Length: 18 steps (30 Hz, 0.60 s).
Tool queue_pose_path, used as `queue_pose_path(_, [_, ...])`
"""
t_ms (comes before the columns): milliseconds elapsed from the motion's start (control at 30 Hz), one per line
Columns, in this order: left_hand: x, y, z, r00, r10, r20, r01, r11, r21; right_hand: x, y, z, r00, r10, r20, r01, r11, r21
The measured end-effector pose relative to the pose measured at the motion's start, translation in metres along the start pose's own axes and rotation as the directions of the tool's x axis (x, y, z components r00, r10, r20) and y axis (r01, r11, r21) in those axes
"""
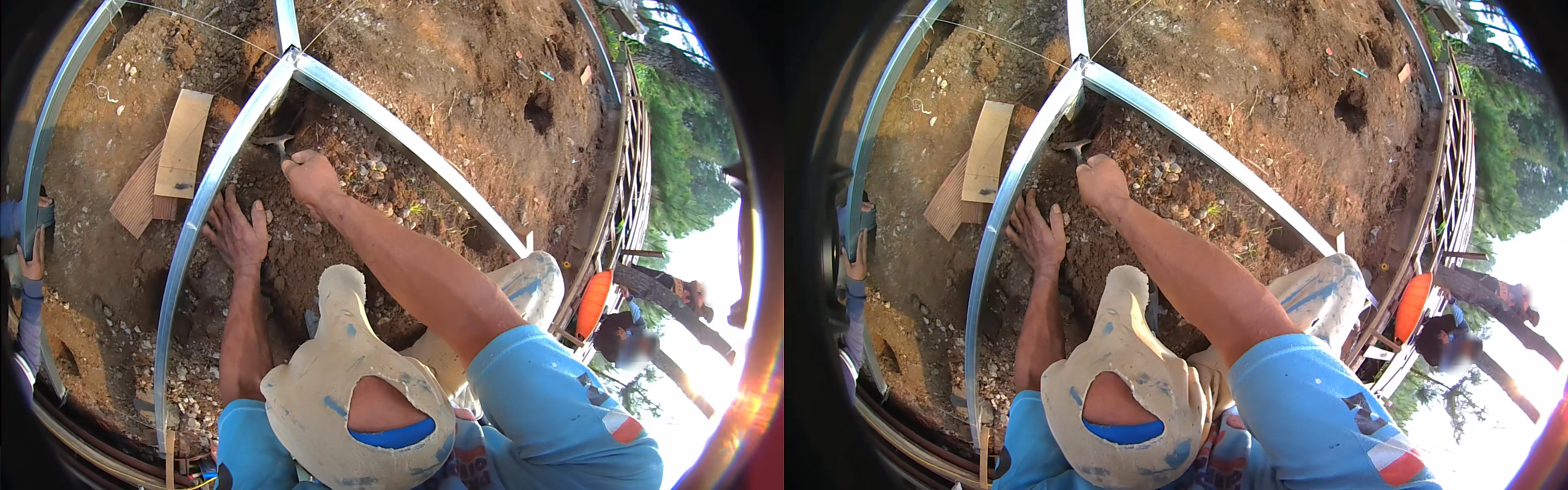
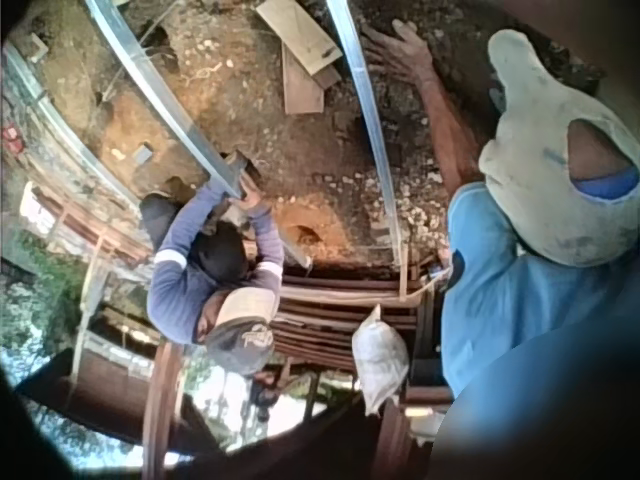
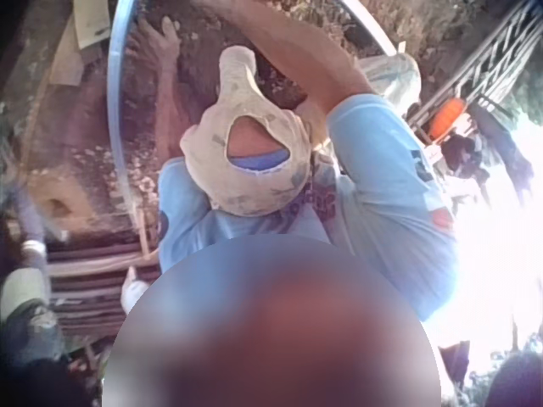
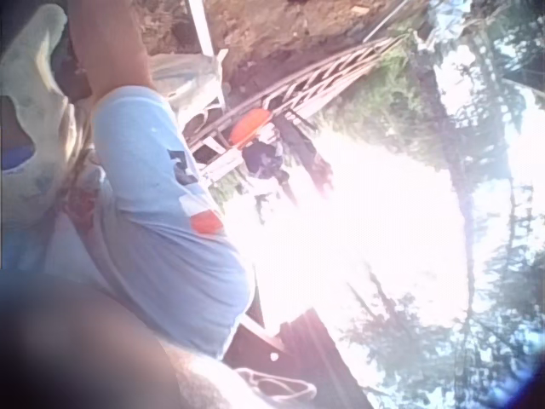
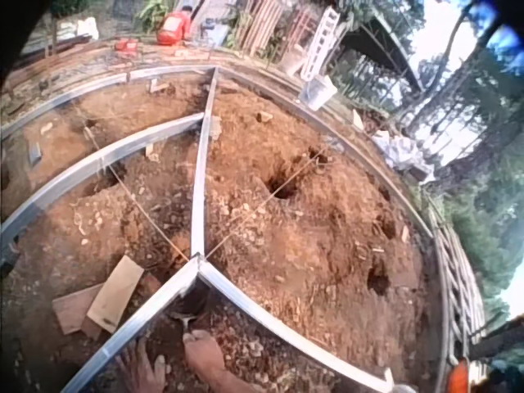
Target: The person positions and aligns metal beams on a dirt ground, using a hammer to tap them into place. They then use a welding torch to join the beams at their intersections, creating a stable metal framework.
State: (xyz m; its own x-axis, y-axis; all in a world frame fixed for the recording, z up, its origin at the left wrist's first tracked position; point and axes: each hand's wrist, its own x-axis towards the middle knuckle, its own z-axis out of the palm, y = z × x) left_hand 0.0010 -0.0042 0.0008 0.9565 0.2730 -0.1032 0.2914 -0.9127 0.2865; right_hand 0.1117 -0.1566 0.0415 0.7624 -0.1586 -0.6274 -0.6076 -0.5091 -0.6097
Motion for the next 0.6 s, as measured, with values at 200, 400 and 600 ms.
queue_pose_path(200, [-0.002,-0.006,0.007,0.994,0.066,-0.086,-0.064,0.998,0.024,-0.008,-0.043,-0.083,0.892,0.098,0.442,-0.016,0.983,-0.184])
queue_pose_path(400, [0.004,0.009,-0.015,0.999,0.011,-0.035,-0.013,0.998,-0.053,-0.087,-0.031,-0.191,0.924,-0.061,0.378,0.222,0.89,-0.399])
queue_pose_path(600, [0.06,0.083,-0.028,0.892,0.425,-0.153,-0.438,0.732,-0.522,-0.167,0.068,-0.21,0.957,0.038,0.286,0.024,0.977,-0.21])
